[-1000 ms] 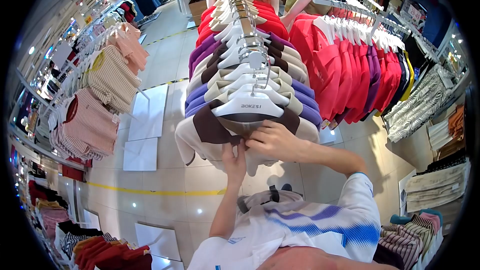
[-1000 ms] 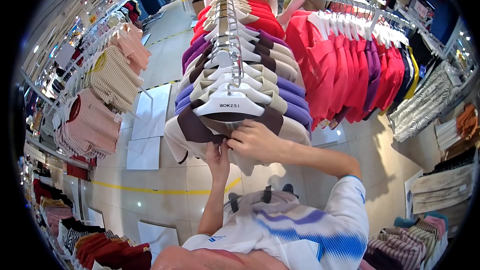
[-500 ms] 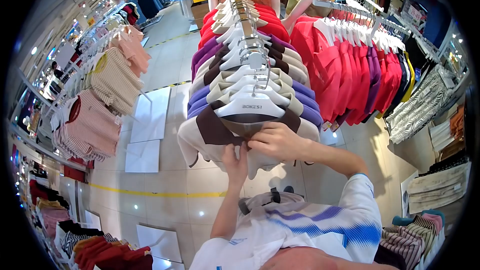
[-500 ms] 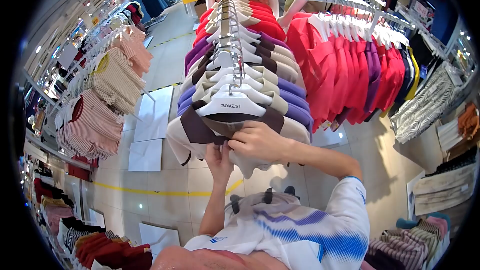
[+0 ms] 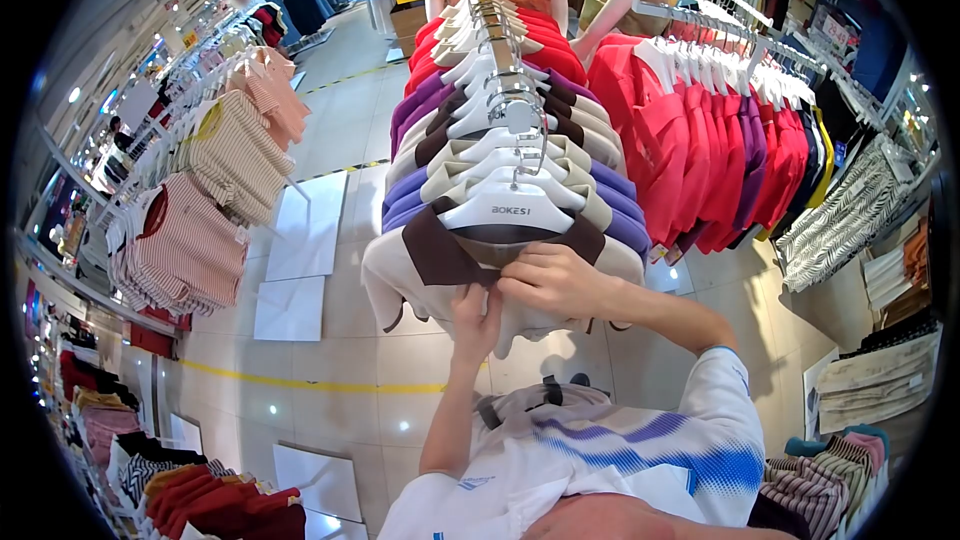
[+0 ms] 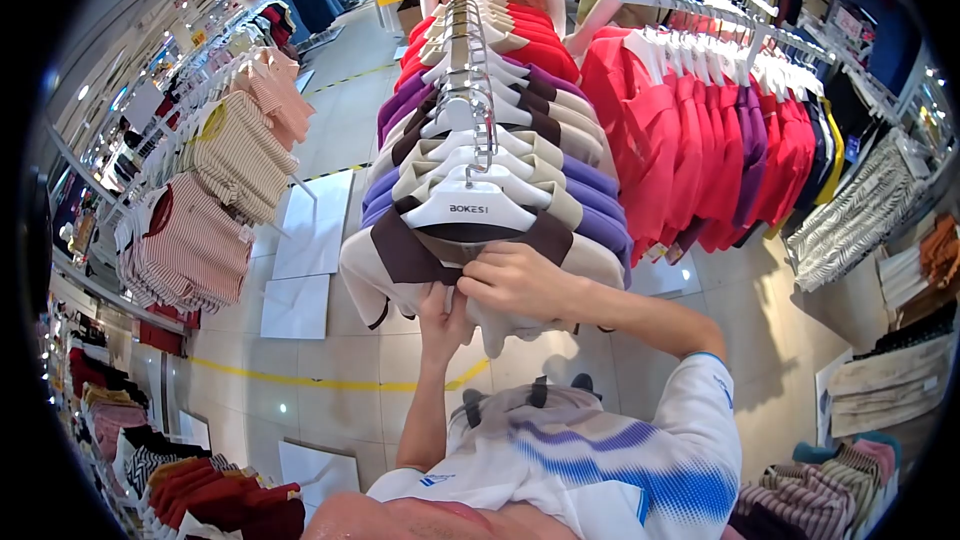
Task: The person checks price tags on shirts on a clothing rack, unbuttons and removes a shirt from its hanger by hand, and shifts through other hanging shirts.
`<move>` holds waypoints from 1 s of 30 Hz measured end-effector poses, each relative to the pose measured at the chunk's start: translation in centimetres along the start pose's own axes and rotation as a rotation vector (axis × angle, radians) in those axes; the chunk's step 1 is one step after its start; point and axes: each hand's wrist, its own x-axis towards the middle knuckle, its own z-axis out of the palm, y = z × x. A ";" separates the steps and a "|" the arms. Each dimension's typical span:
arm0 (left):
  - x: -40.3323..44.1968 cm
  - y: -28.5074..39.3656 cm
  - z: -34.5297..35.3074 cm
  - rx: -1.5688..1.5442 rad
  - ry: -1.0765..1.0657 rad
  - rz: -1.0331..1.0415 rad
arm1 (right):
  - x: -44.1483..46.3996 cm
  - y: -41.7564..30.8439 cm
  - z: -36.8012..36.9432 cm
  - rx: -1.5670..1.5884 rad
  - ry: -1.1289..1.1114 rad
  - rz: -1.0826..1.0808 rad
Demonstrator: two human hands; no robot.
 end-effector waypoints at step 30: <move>-0.8 -0.9 0.0 -0.075 0.000 -0.064 | 1.3 0.2 -0.9 -0.031 -0.109 0.015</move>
